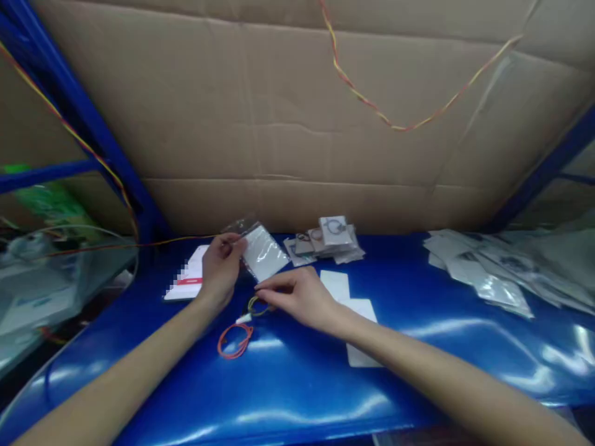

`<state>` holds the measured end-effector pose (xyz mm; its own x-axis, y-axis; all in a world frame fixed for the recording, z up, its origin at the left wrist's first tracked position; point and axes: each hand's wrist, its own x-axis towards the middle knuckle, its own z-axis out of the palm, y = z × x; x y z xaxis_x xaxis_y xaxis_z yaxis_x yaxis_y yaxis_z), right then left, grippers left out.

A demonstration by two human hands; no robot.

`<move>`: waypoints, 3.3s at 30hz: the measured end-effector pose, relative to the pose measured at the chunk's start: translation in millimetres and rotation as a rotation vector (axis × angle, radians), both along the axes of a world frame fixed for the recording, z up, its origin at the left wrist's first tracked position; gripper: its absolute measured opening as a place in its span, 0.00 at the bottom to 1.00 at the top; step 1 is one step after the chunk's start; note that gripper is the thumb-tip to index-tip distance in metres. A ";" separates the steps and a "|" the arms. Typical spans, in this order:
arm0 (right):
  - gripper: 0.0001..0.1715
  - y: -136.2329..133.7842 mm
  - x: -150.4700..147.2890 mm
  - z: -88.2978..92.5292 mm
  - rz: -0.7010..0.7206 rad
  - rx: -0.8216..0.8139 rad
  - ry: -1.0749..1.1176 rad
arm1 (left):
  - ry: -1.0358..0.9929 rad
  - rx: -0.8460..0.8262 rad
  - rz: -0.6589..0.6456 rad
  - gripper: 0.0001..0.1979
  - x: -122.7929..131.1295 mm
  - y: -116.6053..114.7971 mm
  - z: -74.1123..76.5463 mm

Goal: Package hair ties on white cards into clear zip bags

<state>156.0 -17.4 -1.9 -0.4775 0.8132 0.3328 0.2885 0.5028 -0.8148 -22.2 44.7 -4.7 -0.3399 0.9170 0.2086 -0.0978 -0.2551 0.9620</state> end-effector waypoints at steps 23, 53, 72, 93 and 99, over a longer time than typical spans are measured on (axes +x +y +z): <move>0.09 -8.9 -7.1 12.6 -0.034 0.075 0.097 | -0.025 0.007 -0.013 0.15 -4.7 4.0 -0.6; 0.21 7.2 84.5 -4.0 -0.156 -0.572 0.437 | 0.311 -0.243 -0.866 0.13 43.4 -55.8 2.3; 0.20 -1.4 83.3 -3.5 -0.149 -0.493 0.396 | 0.371 -0.194 -0.788 0.12 45.7 -60.1 1.9; 0.19 -2.0 85.9 0.2 0.060 -0.576 0.323 | 0.268 -0.210 -0.790 0.13 46.9 -61.2 -0.4; 0.21 -3.8 84.1 1.9 0.086 -0.622 0.349 | 0.172 -0.220 -0.801 0.14 49.2 -61.1 2.3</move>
<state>240.1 -21.3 0.1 -0.4991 0.8659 -0.0350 -0.0609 -0.0753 -0.9953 27.0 -16.4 -2.3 0.4502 0.8928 -0.0134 -0.0173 0.0237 0.9996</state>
